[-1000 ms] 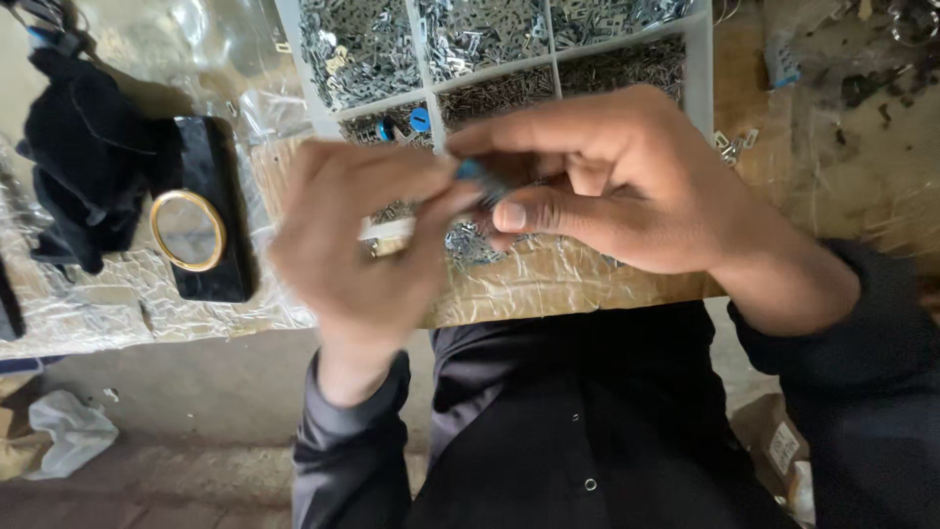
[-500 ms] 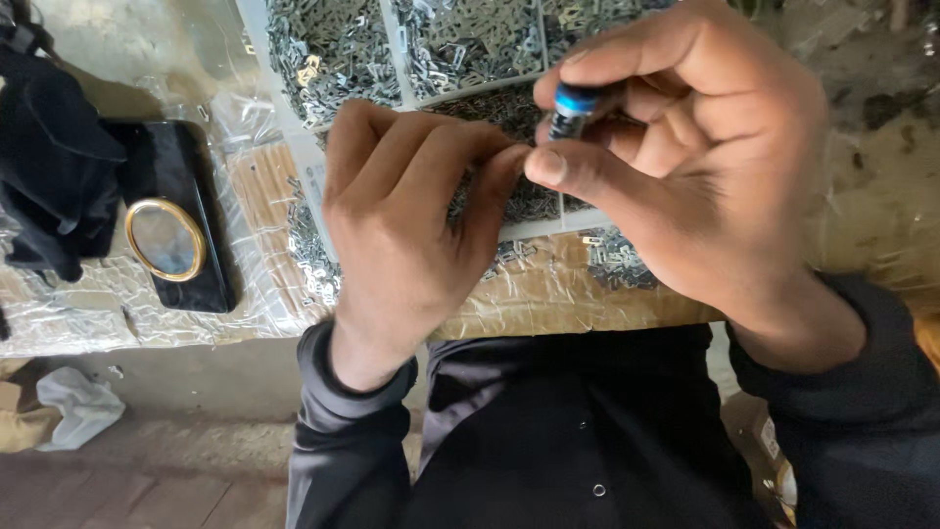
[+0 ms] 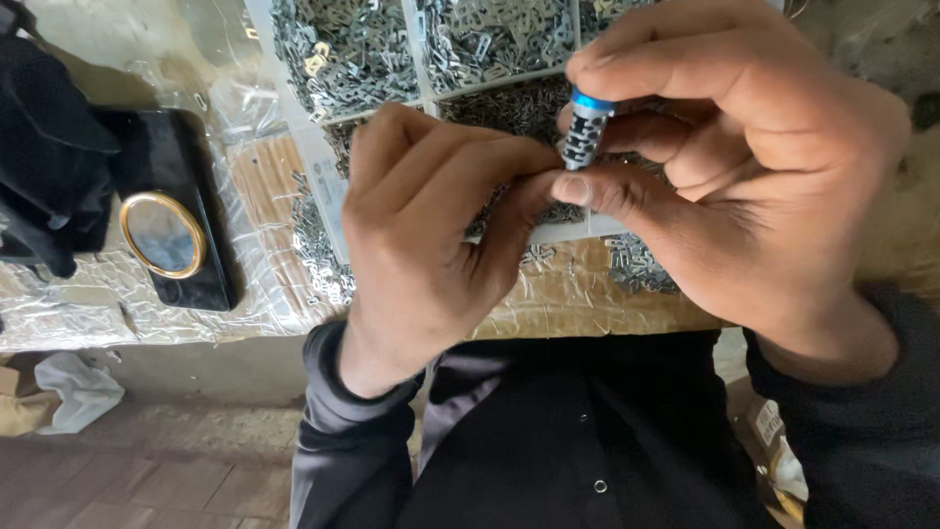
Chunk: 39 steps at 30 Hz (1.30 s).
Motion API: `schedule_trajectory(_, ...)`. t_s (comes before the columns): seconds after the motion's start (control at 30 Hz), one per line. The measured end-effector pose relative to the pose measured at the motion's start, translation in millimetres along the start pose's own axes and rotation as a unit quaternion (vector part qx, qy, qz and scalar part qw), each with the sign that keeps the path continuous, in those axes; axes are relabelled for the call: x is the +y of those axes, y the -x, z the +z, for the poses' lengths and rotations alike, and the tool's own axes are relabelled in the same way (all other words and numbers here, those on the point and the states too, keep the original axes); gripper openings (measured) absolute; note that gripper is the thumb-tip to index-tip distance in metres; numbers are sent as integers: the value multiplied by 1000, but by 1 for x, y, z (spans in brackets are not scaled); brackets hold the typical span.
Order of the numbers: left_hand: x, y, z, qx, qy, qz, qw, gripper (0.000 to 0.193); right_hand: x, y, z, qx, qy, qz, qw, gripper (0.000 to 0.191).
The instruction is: The person sits at a workbench and assembles small blue-capped plastic wall plugs, pressing metal insert pieces into each plug body by hand and placing finished plugs into a compartment tray. They occasionally scoop handfuls of components from large piles on the table and pick parts from the tray compartments.
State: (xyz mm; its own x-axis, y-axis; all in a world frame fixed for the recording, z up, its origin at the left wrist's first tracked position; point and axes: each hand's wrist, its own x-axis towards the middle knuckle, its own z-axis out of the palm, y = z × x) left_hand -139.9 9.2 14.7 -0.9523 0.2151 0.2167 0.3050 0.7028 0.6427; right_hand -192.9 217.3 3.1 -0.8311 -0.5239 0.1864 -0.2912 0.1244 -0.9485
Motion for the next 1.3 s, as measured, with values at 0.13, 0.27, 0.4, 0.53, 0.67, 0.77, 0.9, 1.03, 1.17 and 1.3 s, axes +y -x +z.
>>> schedule_trajectory(0.13,-4,9,6,46,42,-10,998,13,1,-1,0,7,-96,49,994,39)
schedule_trajectory(0.27,-5,14,11,76,143,-55,985,12,1,-3,1,-25,-2,-21,999,35)
schedule_trajectory(0.4,-1,16,9,69,168,-50,982,13,8,-3,2,-38,-19,-68,997,30)
schedule_trajectory(0.53,1,14,8,69,158,-52,984,11,15,0,2,-42,-16,-83,996,27)
schedule_trajectory(0.67,0,12,9,82,135,-27,987,12,16,3,1,-44,-3,-103,994,23)
schedule_trajectory(0.77,-1,13,11,94,107,-9,990,15,13,2,0,-42,30,-102,993,22)
schedule_trajectory(0.9,-3,17,12,100,224,-37,969,14,10,1,3,-39,6,-67,997,27)
schedule_trajectory(1.03,0,21,11,94,297,-69,948,15,12,0,2,-46,6,-80,996,30)
schedule_trajectory(1.17,4,21,10,91,317,-94,939,11,12,4,3,-42,8,-76,996,31)
schedule_trajectory(1.3,4,15,16,123,287,-77,947,11,10,6,2,-39,8,-69,997,30)
